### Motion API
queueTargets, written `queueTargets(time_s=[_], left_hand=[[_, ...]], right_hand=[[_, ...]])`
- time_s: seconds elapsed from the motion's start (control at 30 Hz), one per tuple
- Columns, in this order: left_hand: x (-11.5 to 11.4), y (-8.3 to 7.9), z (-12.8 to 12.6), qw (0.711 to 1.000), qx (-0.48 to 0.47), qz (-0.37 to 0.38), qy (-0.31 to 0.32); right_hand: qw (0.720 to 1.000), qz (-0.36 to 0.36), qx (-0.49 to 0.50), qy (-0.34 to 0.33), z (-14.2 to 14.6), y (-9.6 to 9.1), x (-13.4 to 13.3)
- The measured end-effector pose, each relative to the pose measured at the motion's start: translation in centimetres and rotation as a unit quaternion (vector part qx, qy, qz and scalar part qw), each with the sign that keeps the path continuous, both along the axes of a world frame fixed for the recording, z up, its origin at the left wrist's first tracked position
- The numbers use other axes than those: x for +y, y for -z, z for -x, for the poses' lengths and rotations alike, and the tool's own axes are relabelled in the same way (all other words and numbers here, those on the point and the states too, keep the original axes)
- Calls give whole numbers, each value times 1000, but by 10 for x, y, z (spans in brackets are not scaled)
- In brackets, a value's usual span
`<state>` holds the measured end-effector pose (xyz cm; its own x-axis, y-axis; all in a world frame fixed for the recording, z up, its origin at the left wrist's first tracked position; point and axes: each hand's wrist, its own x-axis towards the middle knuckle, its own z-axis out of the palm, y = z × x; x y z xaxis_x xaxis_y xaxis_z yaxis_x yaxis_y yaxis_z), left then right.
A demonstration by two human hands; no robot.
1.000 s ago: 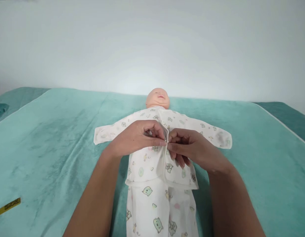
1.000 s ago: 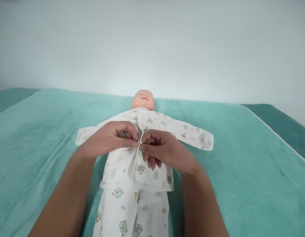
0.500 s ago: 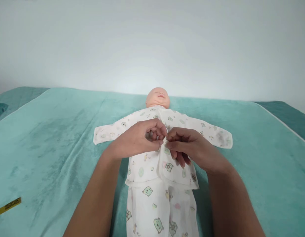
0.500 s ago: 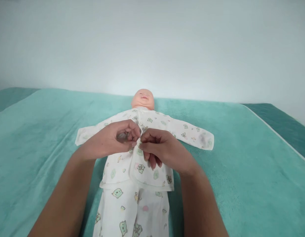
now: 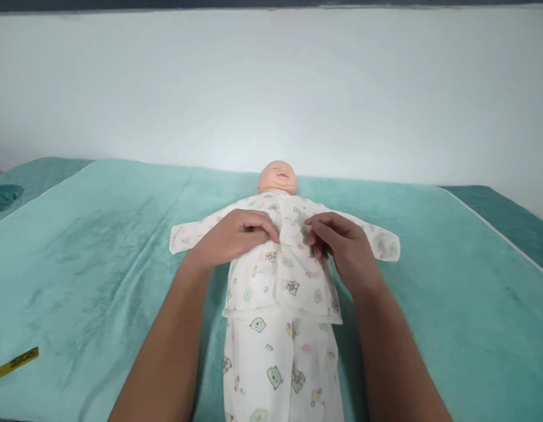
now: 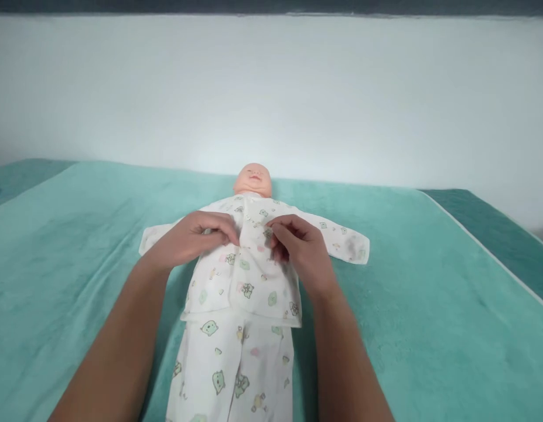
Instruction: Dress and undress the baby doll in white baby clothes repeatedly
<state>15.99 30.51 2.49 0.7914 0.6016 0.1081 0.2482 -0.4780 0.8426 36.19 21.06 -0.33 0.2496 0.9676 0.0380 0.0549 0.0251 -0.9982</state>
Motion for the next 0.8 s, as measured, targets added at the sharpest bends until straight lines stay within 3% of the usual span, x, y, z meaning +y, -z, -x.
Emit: queueTargets(time_s=[0.1,0.2,0.33,0.47,0.63,0.8], left_hand=[[-12,14,-6,996,-41,-39,-62],[-41,36,-1,980,-103,-85,-150],[-94,71,39,966,-127,-82,-212],[-133,96,79,964,-91,-64,-242],[-138,105,84,954,-59,-100,-277],[-131,102,78,954,-28,-156,-253]], right_hand=[[992,-41,-113,45,15,9,-11],[965,-95,-243,31,31,20,-41],[958,-93,-272,7,41,45,-103],[957,-69,-277,52,43,69,-148],[925,-66,-324,185,48,82,-149],[915,-26,-369,161,49,78,-132]])
